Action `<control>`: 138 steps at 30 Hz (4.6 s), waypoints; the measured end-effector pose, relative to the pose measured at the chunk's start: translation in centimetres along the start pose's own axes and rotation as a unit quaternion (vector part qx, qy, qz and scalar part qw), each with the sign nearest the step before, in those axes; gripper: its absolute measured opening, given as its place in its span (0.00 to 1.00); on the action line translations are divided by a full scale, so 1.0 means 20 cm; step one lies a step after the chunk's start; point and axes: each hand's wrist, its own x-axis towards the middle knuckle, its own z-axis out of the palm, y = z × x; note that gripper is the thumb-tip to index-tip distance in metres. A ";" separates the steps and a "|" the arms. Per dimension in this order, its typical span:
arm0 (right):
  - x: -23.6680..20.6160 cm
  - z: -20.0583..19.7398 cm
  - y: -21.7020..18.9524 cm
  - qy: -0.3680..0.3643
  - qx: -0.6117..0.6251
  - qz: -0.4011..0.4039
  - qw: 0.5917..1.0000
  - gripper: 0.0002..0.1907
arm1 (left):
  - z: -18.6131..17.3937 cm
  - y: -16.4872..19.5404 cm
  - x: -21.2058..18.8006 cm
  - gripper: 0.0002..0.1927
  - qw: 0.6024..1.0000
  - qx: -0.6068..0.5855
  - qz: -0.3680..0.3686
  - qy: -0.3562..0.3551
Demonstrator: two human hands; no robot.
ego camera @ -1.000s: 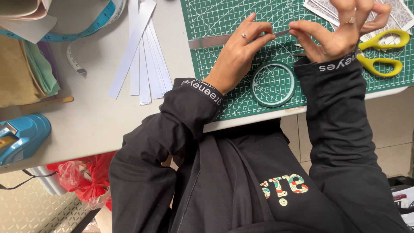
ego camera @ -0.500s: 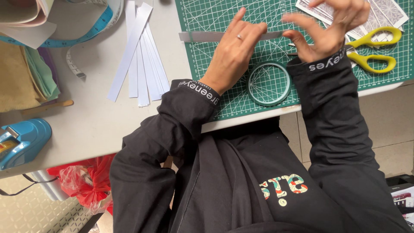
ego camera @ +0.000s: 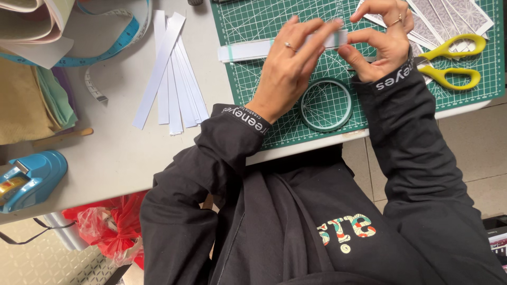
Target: The person assembles paper crafts by applying double-sided tape to white paper strips and attaching them to patterned paper pieces. They use scissors to trim the tape and fold the strips to form small rectangular units, repeating the process for multiple items.
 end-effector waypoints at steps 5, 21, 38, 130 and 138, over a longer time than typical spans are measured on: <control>0.00 -0.01 -0.01 0.005 0.015 0.000 1.000 0.12 | -0.01 0.00 -0.01 0.24 0.994 -0.096 -0.052 -0.031; -0.05 0.00 0.23 0.095 -0.163 -0.238 0.953 0.17 | -0.03 0.00 -0.02 0.22 0.983 -0.168 -0.052 -0.053; -0.03 0.00 0.15 0.118 -0.165 -0.272 0.941 0.17 | -0.01 0.02 -0.04 0.19 0.988 -0.130 -0.055 -0.065; -0.07 -0.04 0.13 0.051 -0.052 -0.001 0.997 0.06 | -0.20 -0.16 0.02 0.09 0.995 -0.071 -0.069 -0.001; -0.02 0.01 0.12 0.152 -0.161 -0.142 0.965 0.20 | -0.14 -0.13 0.01 0.11 0.941 -0.249 -0.224 0.055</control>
